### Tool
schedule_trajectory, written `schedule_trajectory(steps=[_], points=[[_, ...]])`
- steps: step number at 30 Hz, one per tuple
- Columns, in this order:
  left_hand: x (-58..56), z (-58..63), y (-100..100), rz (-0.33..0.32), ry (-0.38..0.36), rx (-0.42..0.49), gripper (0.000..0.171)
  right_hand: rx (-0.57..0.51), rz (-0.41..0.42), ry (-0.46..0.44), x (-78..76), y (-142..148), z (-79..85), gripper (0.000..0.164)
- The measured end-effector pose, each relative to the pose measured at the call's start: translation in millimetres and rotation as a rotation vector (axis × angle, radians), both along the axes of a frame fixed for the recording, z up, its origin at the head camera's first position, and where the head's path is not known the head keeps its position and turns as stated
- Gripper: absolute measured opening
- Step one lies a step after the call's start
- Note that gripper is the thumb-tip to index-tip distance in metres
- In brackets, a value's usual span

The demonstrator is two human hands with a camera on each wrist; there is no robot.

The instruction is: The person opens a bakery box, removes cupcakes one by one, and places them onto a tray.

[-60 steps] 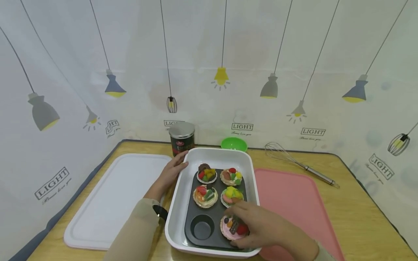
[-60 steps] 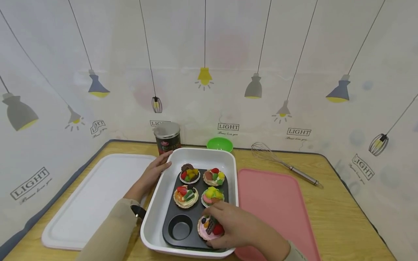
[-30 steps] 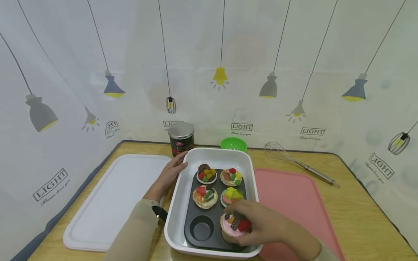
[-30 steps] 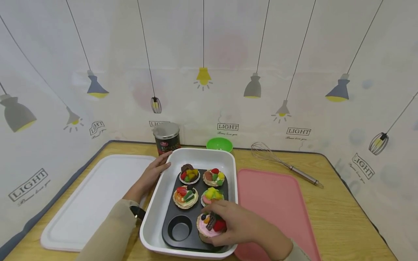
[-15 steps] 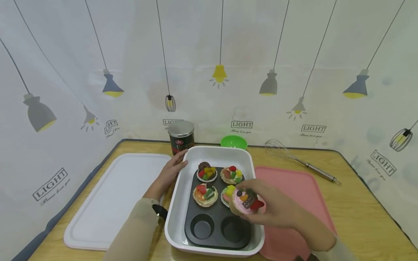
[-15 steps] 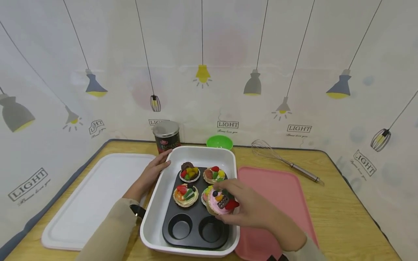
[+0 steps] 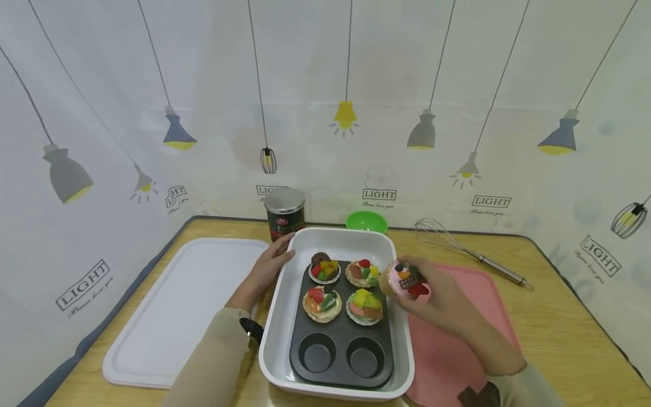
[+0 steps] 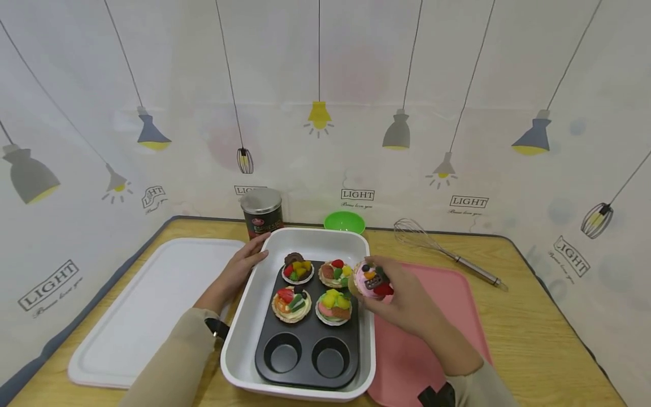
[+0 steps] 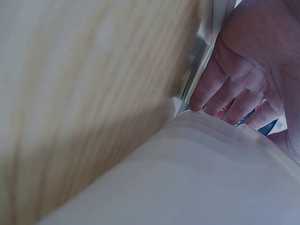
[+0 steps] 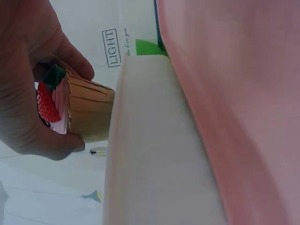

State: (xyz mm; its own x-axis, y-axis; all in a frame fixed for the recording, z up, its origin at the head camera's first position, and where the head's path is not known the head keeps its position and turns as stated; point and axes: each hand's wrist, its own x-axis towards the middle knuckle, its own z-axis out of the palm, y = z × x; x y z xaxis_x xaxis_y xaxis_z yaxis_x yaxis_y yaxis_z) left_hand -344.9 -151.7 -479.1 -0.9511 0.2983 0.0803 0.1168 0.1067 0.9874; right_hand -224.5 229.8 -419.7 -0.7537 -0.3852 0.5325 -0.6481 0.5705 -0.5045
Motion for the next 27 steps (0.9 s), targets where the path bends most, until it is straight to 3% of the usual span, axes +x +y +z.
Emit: schedule_trajectory(steps=[10,14,21,27], points=[[1.6,1.6,0.7,-0.002,0.001,-0.001,0.057,-0.037,-0.338,-0.102,-18.7,18.6,-16.6,0.077],[1.9,2.7,1.2,0.006,0.009,-0.008,0.056,-0.05,-0.42,-0.13,-27.7,28.5,-29.4,0.076],[3.1,2.6,2.1,0.016,0.001,-0.022,0.057,0.021,-0.456,-0.188,-35.5,41.4,-48.8,0.073],[3.0,3.3,1.6,0.02,0.001,-0.028,0.056,0.051,-0.398,-0.214,-39.2,43.2,-57.4,0.076]])
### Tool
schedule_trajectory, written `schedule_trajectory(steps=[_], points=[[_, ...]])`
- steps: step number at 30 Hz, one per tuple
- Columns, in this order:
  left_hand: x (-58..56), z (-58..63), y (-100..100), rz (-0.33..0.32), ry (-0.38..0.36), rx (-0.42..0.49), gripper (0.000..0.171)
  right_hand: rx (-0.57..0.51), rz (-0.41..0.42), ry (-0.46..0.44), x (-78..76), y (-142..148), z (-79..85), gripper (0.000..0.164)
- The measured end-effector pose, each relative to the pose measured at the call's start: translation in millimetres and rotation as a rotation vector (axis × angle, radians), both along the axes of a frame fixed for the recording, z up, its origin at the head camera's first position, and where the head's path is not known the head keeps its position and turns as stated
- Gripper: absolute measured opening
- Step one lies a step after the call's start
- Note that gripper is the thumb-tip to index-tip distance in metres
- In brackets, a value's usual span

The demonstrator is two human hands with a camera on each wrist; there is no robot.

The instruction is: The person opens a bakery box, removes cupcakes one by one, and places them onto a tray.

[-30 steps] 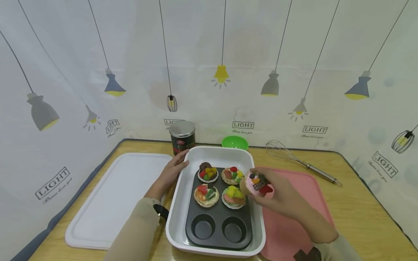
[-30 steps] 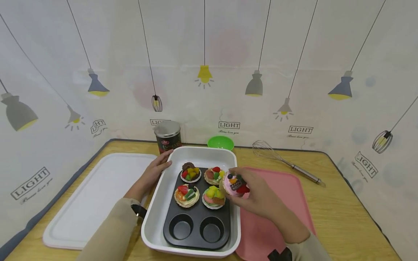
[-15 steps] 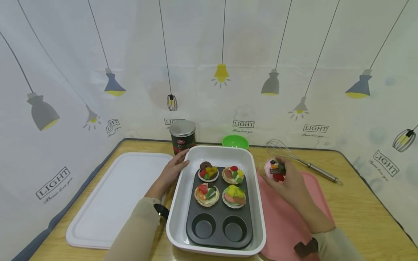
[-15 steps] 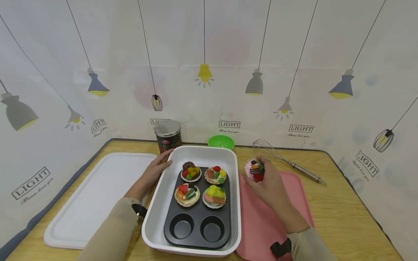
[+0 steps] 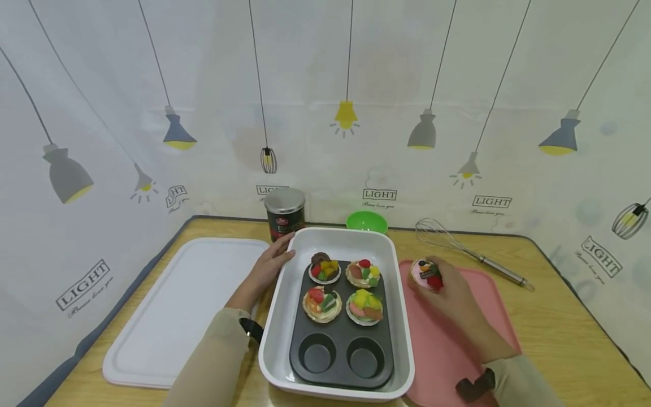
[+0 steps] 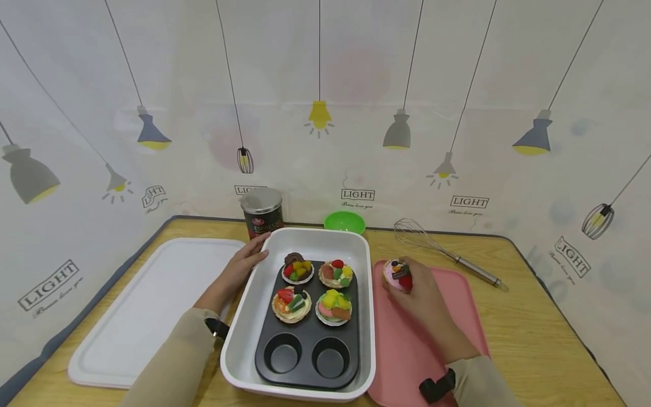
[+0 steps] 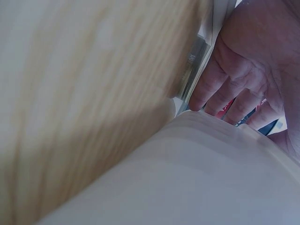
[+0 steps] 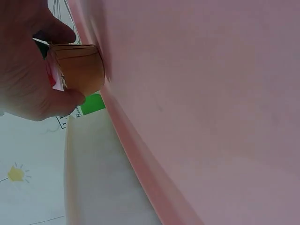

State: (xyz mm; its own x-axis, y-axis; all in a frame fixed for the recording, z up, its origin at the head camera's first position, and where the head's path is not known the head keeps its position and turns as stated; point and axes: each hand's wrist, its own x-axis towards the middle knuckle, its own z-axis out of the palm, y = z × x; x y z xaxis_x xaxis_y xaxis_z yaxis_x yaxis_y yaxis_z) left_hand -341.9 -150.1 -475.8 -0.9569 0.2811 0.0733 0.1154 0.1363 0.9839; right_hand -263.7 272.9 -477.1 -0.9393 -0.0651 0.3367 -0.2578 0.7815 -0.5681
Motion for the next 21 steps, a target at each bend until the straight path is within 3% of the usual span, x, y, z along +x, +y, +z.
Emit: schedule_trajectory(steps=[10,14,18,21], points=[[-1.2,0.7,1.0,-0.006,-0.004,0.003,0.057,0.017,0.094,0.01,3.6,3.6,-1.4,0.078],[-1.3,2.6,1.0,-0.012,-0.021,0.006,0.058,0.017,0.093,0.001,3.4,2.9,0.2,0.078],[6.3,15.6,1.8,-0.028,-0.039,0.01,0.057,0.017,0.069,-0.038,2.3,2.6,-1.3,0.079],[6.1,12.7,1.6,-0.026,-0.033,0.011,0.057,0.028,0.061,-0.057,2.1,2.9,-3.7,0.079]])
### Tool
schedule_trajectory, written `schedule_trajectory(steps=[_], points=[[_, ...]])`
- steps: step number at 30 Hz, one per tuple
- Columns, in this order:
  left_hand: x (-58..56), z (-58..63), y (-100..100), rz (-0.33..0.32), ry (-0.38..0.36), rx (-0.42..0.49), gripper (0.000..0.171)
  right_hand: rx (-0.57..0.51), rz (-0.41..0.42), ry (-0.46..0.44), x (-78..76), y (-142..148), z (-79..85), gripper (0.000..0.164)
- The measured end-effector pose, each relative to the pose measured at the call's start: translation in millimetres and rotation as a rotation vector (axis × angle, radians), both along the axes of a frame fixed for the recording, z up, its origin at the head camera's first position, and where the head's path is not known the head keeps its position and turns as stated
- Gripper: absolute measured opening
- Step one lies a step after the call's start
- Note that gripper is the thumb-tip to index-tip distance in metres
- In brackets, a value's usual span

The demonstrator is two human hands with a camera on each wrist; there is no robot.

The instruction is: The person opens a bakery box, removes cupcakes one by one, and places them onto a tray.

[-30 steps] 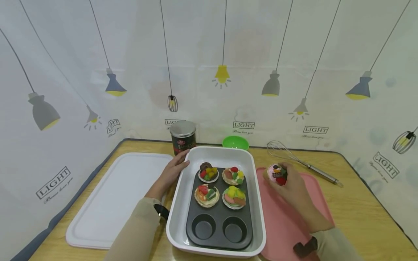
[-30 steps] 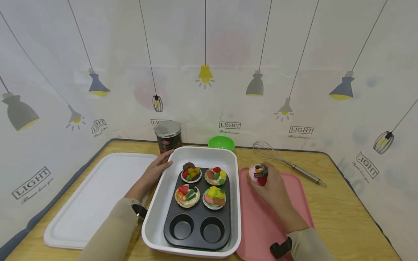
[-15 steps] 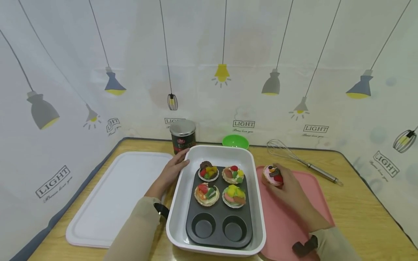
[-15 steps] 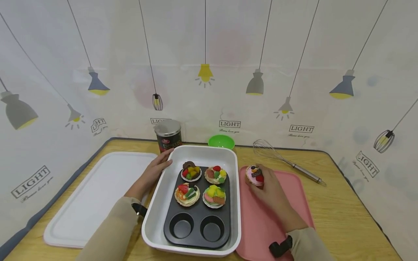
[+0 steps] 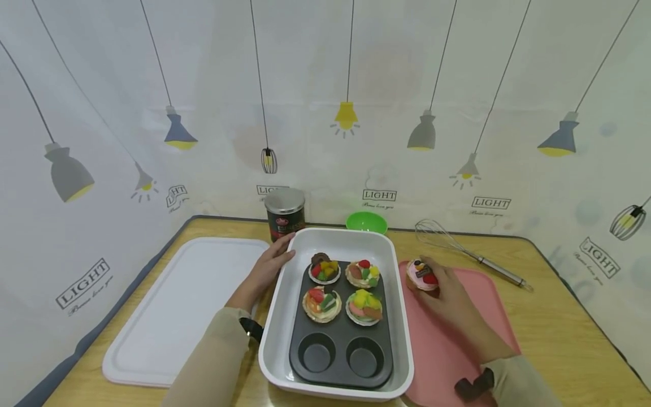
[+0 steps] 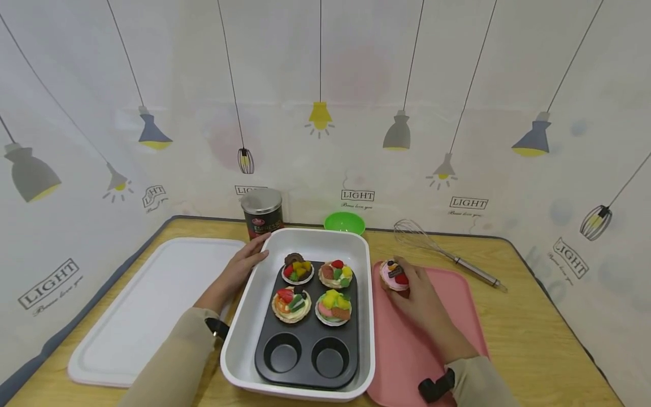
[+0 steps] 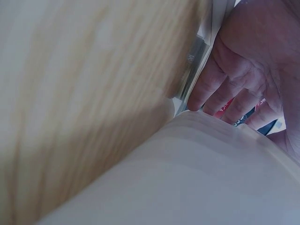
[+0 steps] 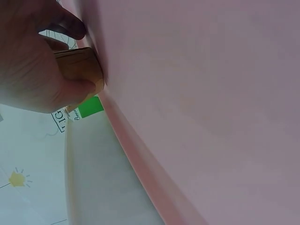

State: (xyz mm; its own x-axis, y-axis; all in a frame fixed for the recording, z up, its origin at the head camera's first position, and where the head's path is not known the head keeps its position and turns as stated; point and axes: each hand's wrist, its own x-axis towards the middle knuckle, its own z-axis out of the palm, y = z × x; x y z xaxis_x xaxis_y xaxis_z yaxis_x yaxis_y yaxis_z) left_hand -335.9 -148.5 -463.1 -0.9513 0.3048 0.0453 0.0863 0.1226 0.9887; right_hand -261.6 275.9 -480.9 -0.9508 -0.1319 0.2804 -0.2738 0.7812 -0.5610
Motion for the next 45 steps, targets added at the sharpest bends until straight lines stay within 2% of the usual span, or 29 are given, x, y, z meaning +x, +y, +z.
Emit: schedule_trajectory(steps=[4,14,18,22,26,30,32,37,40,45], points=[[-7.4,-15.3,-1.9,0.021,0.017,0.009,0.057,0.012,0.009,0.001,-0.4,-0.1,-2.2,0.079],[-7.1,-15.4,-1.3,0.022,0.022,0.0,0.056,0.013,0.008,0.001,-0.7,0.2,-3.3,0.08],[-6.1,-11.0,-0.3,0.012,0.006,0.016,0.057,0.0,0.012,0.01,-0.7,0.1,-4.0,0.08],[3.3,2.8,0.7,0.005,-0.034,0.0,0.058,-0.051,0.01,0.013,-0.4,-1.3,-5.3,0.083],[14.3,17.0,1.8,0.003,-0.051,-0.043,0.059,-0.121,-0.038,-0.026,-0.4,-2.9,-5.6,0.09],[15.2,19.1,2.0,0.0,-0.05,-0.04,0.058,-0.201,-0.097,-0.093,-1.6,-3.3,-2.9,0.094],[13.0,16.5,1.4,0.003,-0.053,-0.03,0.058,-0.243,-0.113,-0.135,-1.9,-2.9,-1.7,0.095],[0.7,-1.1,-0.8,0.012,-0.046,-0.011,0.059,-0.294,-0.14,-0.189,-1.2,-0.1,-1.3,0.09],[-5.4,-10.4,-1.1,0.028,-0.034,-0.016,0.058,-0.307,-0.149,-0.183,-0.9,1.9,-2.7,0.081],[-6.3,-14.3,-0.9,0.047,-0.014,-0.033,0.056,-0.338,-0.139,-0.151,0.5,3.2,-3.3,0.07]])
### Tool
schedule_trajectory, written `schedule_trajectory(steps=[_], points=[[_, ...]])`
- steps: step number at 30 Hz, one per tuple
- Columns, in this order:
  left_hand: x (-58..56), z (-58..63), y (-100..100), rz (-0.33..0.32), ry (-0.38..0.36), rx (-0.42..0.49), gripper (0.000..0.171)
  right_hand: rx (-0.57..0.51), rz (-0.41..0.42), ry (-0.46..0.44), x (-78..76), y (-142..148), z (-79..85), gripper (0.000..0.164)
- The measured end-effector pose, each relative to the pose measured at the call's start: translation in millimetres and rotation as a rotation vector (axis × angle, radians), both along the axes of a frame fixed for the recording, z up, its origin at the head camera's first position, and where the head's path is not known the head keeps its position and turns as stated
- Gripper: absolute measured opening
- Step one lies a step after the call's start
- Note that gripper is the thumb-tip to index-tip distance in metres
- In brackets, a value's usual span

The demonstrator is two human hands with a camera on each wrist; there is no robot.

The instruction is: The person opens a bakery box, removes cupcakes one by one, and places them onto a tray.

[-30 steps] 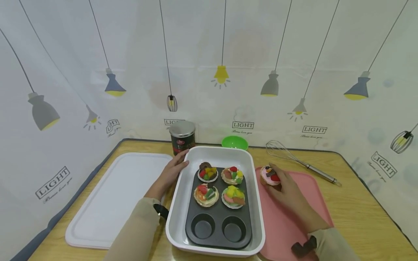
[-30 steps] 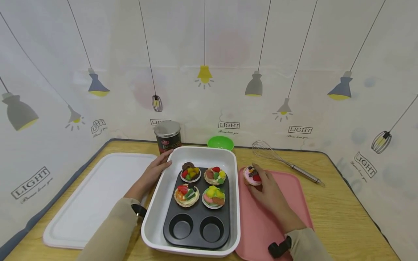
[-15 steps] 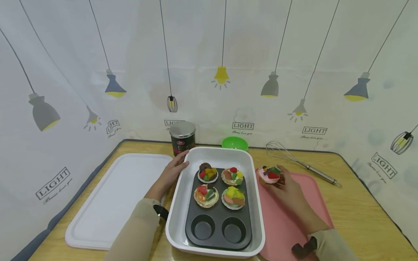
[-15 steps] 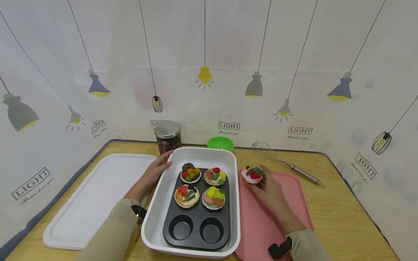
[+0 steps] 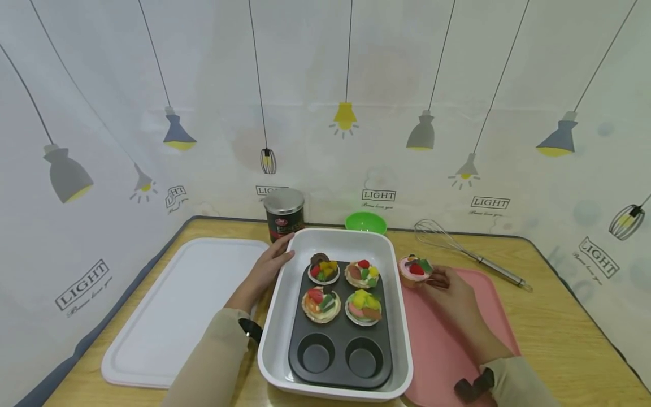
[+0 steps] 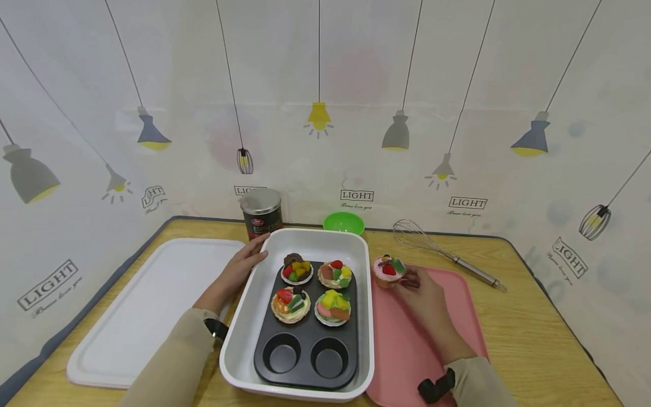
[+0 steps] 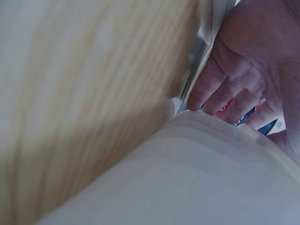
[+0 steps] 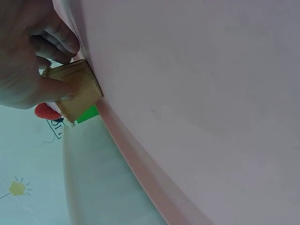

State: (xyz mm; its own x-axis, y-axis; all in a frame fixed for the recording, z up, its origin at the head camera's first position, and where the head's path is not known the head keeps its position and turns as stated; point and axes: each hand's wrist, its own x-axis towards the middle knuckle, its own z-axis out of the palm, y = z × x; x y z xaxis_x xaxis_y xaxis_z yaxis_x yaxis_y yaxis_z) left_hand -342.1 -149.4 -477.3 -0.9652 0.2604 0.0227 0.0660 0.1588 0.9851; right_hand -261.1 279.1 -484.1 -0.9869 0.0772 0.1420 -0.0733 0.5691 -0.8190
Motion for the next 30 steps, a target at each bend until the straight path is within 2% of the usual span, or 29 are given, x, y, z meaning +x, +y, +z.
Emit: schedule_trajectory(steps=[3,10,15,16,19,22,26,30], points=[[0.5,-0.2,-0.1,-0.003,0.015,0.0,0.056,0.0,0.005,0.002,1.1,-0.9,1.0,0.069],[-1.6,-2.0,-2.4,-0.054,0.03,0.087,0.056,0.022,0.0,-0.004,-0.2,-2.4,2.3,0.064],[-1.8,-2.2,-3.0,-0.067,0.043,0.083,0.057,0.042,-0.002,-0.006,0.1,-3.6,3.6,0.066],[0.9,1.8,-2.3,-0.071,0.035,0.088,0.058,0.043,-0.002,-0.009,0.3,-3.7,3.9,0.066],[2.2,3.5,-1.8,-0.082,0.037,0.09,0.058,0.032,-0.002,-0.013,1.0,-3.7,4.3,0.068],[10.2,15.7,0.2,-0.087,0.016,0.097,0.058,0.019,-0.005,-0.011,1.1,-3.2,4.1,0.068],[15.8,24.2,1.6,-0.091,0.004,0.094,0.059,0.021,-0.013,-0.016,1.7,-3.2,4.4,0.069],[7.8,12.0,-0.2,-0.087,0.015,0.093,0.059,0.031,-0.009,-0.01,2.3,-3.4,5.1,0.071]])
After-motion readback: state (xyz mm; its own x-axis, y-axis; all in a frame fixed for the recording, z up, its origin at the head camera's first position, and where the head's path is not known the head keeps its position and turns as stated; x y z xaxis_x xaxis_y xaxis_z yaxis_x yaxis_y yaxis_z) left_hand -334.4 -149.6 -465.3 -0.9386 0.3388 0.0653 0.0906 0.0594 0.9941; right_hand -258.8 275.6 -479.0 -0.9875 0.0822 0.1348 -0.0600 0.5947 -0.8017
